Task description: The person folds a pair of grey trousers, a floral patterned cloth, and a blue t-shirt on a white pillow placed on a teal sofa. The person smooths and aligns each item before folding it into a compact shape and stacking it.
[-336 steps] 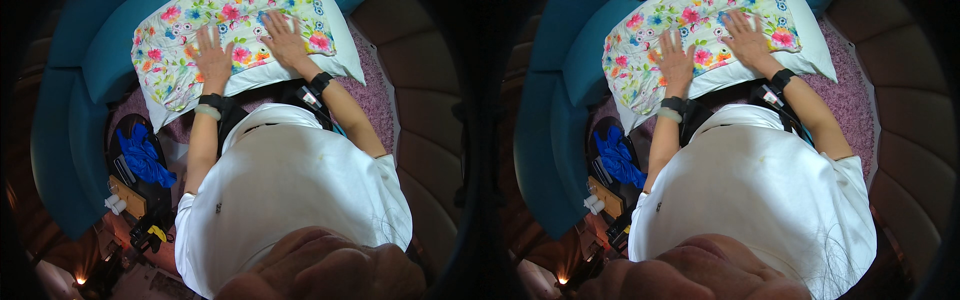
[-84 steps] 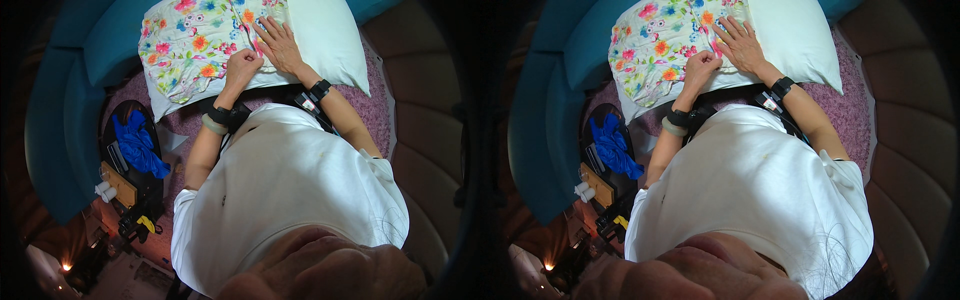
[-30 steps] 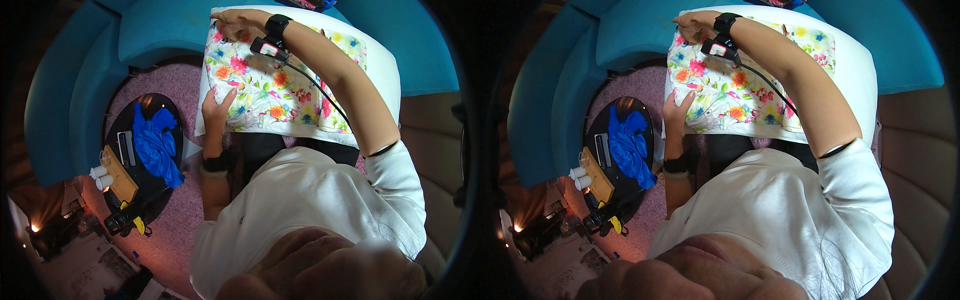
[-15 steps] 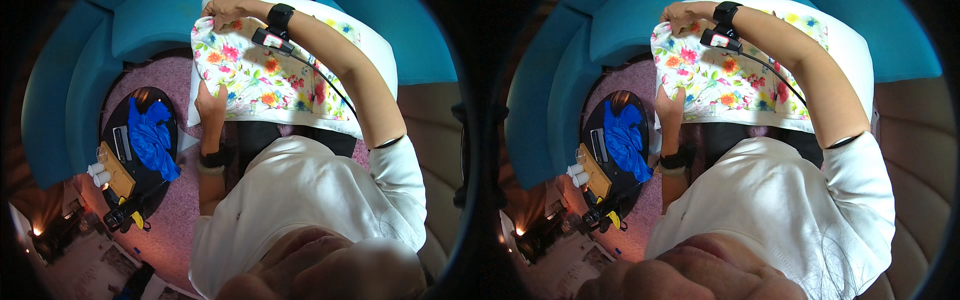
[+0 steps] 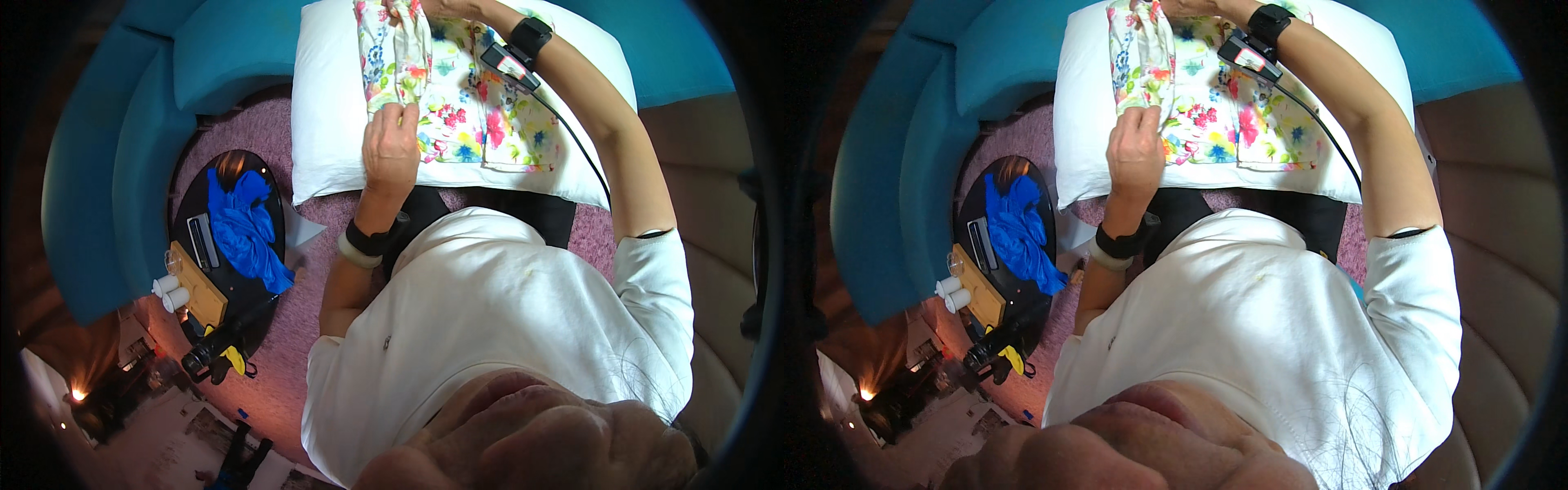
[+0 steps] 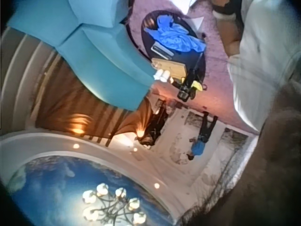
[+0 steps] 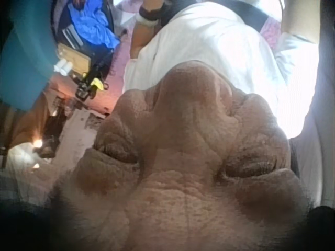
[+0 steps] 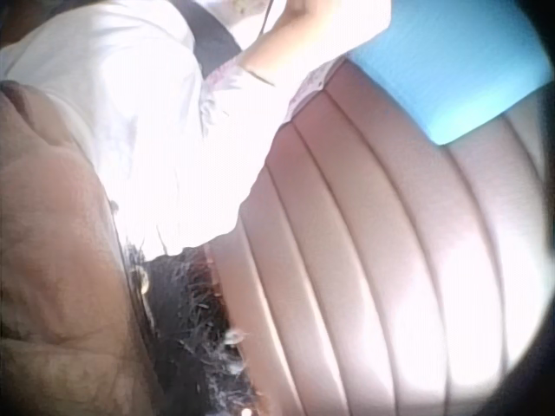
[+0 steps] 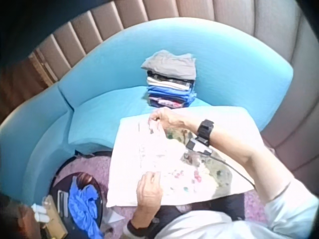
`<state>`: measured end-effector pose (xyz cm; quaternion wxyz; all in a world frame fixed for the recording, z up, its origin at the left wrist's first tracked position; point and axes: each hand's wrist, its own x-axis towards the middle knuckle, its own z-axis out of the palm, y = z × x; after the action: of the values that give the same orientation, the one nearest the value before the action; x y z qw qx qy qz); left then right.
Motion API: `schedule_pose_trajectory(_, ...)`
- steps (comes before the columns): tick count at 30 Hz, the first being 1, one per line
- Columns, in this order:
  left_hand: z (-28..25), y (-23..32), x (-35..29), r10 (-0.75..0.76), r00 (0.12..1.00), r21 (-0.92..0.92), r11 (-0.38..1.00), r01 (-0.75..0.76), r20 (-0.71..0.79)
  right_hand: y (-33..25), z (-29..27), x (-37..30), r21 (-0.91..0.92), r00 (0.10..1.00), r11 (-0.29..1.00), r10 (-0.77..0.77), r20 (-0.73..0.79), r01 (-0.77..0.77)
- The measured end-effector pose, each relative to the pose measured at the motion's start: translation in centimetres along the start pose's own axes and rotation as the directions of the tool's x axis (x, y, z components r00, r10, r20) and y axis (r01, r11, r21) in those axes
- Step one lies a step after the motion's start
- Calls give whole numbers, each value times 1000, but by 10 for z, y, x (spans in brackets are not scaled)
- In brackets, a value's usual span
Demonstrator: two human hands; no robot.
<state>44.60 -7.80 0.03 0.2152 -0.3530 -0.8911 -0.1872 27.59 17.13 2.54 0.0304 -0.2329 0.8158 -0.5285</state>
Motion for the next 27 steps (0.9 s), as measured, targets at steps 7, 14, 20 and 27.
schedule_pose_trajectory(7, 6, 23, -9, 30, 985, -222, 975, 9, 173, 37, -4, -18, -173, 954, 940, -299, -2, 294)
schedule_pose_trajectory(14, 2, 29, -22, -26, 990, -476, 874, 91, 141, 1, 11, -42, -647, 793, 704, -558, -246, 294)
schedule_pose_trajectory(20, 4, 23, -28, -137, 990, -207, 969, 137, 15, -31, 65, -85, -570, 682, 814, -481, -552, 112)
schedule_pose_trajectory(27, 6, 34, -33, -13, 982, -370, 925, 83, 187, -24, 126, -128, -883, 904, 454, -322, -282, -114)
